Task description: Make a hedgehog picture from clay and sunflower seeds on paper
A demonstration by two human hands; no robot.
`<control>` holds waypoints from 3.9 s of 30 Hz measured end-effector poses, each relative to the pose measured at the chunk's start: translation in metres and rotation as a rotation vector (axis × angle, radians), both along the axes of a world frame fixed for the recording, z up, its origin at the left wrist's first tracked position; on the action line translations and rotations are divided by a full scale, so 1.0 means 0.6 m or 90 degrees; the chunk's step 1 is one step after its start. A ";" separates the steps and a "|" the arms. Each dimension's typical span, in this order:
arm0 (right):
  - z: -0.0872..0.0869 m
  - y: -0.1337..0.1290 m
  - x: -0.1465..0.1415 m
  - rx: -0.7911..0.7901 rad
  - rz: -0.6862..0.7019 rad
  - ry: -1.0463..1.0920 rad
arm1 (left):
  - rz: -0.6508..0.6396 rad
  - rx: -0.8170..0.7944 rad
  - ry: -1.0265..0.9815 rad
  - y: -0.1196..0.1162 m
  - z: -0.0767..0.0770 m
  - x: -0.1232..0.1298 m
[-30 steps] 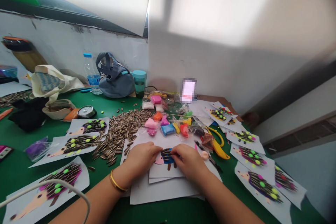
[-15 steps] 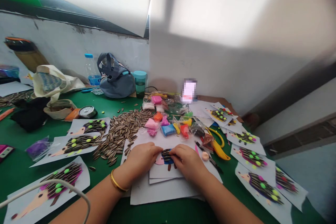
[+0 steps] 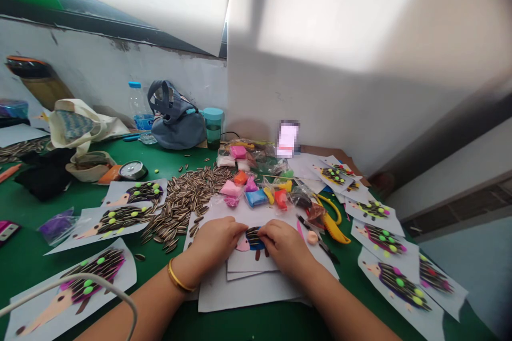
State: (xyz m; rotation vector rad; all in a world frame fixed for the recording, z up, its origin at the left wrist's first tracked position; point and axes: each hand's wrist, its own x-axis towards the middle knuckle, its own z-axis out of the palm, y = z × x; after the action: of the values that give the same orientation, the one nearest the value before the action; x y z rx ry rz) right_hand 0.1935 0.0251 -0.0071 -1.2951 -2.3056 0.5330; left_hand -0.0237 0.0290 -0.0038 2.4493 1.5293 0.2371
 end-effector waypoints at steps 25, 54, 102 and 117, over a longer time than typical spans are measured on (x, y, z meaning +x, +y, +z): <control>0.004 -0.001 0.000 -0.011 -0.004 -0.020 | 0.002 -0.003 -0.016 0.000 0.000 0.000; -0.003 0.003 0.000 -0.051 -0.014 0.048 | 0.003 -0.011 0.010 -0.001 0.003 0.000; -0.005 0.005 -0.005 -0.101 -0.045 0.026 | 0.005 -0.022 -0.003 -0.002 0.008 0.002; 0.015 -0.006 0.005 -0.004 -0.031 0.141 | 0.325 -0.548 -1.119 -0.006 0.044 0.006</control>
State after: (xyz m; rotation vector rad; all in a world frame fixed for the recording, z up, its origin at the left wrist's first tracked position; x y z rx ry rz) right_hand 0.1963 0.0213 0.0018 -1.2246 -2.0883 0.6333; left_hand -0.0200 0.0255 0.0224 0.5044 0.8723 1.0951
